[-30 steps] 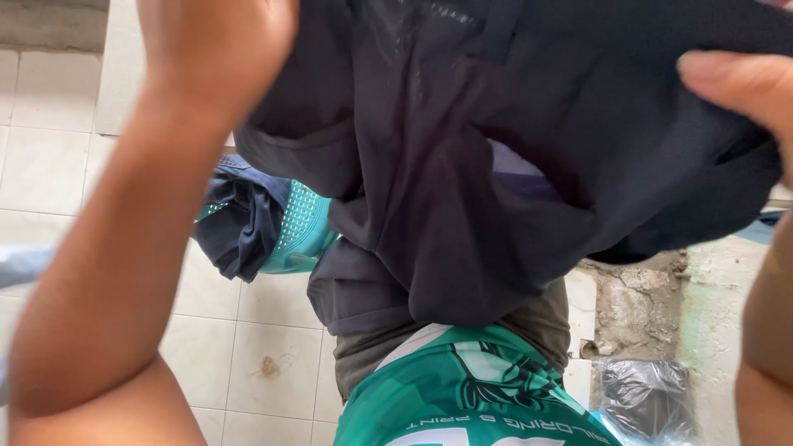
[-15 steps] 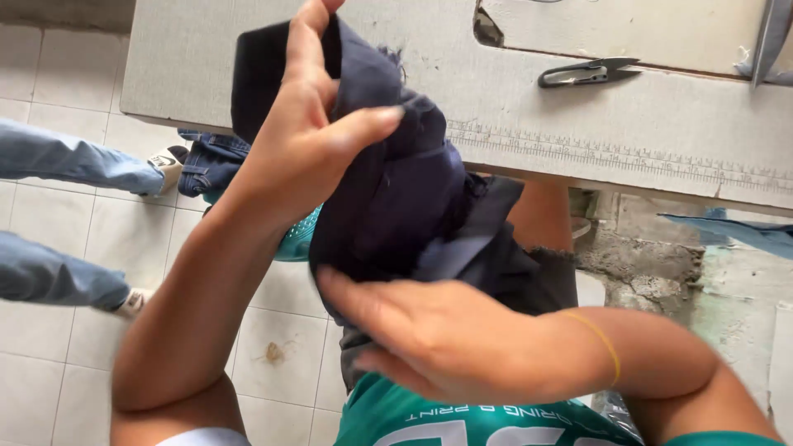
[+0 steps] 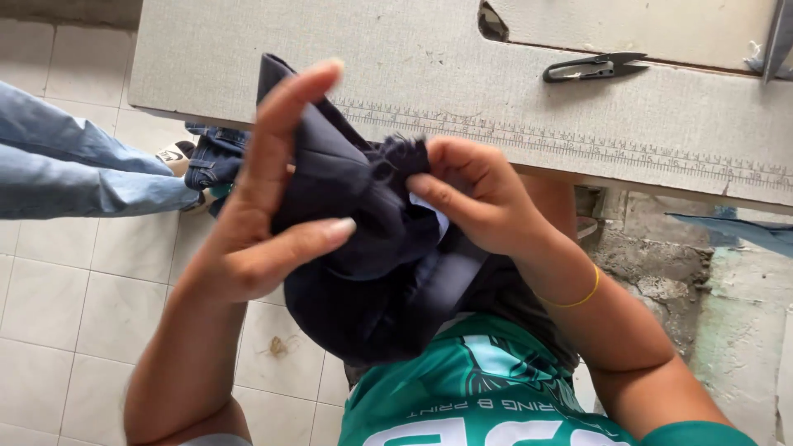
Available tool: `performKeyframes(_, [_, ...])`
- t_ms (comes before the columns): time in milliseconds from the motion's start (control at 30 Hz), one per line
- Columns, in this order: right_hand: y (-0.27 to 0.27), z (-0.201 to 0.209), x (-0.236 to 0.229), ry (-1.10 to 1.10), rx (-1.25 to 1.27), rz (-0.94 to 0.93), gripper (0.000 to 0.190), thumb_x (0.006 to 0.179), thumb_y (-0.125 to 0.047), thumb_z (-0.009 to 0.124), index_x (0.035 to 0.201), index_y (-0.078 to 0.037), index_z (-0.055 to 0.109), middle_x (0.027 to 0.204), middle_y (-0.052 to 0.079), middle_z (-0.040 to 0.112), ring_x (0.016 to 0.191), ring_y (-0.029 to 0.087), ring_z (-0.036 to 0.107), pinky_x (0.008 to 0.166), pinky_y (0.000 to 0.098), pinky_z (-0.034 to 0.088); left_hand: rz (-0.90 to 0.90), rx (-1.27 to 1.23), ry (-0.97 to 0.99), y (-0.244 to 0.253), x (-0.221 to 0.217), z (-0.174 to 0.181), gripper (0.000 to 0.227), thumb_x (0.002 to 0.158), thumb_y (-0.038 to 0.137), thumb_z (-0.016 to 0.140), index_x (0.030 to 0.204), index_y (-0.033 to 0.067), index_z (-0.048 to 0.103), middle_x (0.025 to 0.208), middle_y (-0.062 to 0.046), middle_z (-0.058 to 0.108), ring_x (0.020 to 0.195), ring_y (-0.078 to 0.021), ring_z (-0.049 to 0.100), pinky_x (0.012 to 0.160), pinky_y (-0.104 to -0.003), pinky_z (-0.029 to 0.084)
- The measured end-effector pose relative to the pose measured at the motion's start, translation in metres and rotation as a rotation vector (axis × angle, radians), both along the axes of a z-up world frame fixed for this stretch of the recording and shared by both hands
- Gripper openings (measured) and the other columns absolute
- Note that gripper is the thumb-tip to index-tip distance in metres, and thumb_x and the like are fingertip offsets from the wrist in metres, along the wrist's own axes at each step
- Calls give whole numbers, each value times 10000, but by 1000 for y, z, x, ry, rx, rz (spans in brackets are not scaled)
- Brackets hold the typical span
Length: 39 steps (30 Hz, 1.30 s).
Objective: Trimming loose threads from the waistband of a pair of trousers using thread snips.
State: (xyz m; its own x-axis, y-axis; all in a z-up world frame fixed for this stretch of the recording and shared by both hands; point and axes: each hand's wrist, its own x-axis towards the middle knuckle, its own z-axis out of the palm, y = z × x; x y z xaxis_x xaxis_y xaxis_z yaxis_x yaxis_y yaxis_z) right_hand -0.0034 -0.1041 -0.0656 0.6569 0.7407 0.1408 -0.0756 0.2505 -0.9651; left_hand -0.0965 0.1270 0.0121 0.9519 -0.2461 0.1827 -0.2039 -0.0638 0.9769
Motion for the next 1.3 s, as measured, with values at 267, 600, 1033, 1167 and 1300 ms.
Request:
performKeyframes(267, [-25, 46, -13, -308, -73, -365, 95, 1051, -94, 629, 1086, -17, 585, 1006, 51, 605, 863, 96, 558, 763, 202, 471, 238, 304, -141, 4, -4, 50, 668, 1000, -96, 635, 1539, 7, 253, 1647, -151, 283, 818, -154, 636, 726, -216, 513])
performKeyframes(600, [-84, 61, -28, -306, -266, -732, 181, 1099, -108, 646, 1197, 19, 562, 1068, 103, 660, 913, 132, 640, 782, 214, 550, 111, 129, -92, -28, 40, 36, 526, 1079, -27, 713, 1492, 68, 402, 1356, -103, 649, 1105, -185, 747, 964, -277, 693])
performKeyframes(1033, [-90, 22, 1, -146, -337, -411, 154, 955, -117, 737, 1079, -30, 712, 957, 40, 712, 826, 98, 651, 685, 194, 553, 41, -5, 18, -64, 47, -14, 496, 1099, 74, 579, 1543, 93, 357, 1587, -59, 432, 1191, -156, 629, 1105, -296, 583])
performKeyframes(1167, [-86, 16, 0, -160, -332, -496, 135, 944, -56, 770, 1049, -26, 690, 936, 43, 649, 687, 77, 584, 568, 155, 466, 69, 83, -7, -61, 39, 0, 488, 1099, 84, 580, 1538, 96, 370, 1584, -52, 447, 1162, -146, 618, 1102, -285, 535])
performKeyframes(1300, [-73, 22, -2, -378, -301, -524, 144, 932, -14, 787, 1048, 24, 710, 992, 162, 677, 865, 199, 640, 742, 247, 498, -10, -60, 150, -58, 33, 18, 499, 1091, 83, 509, 1550, 89, 313, 1486, -75, 497, 1162, -170, 691, 1053, -297, 641])
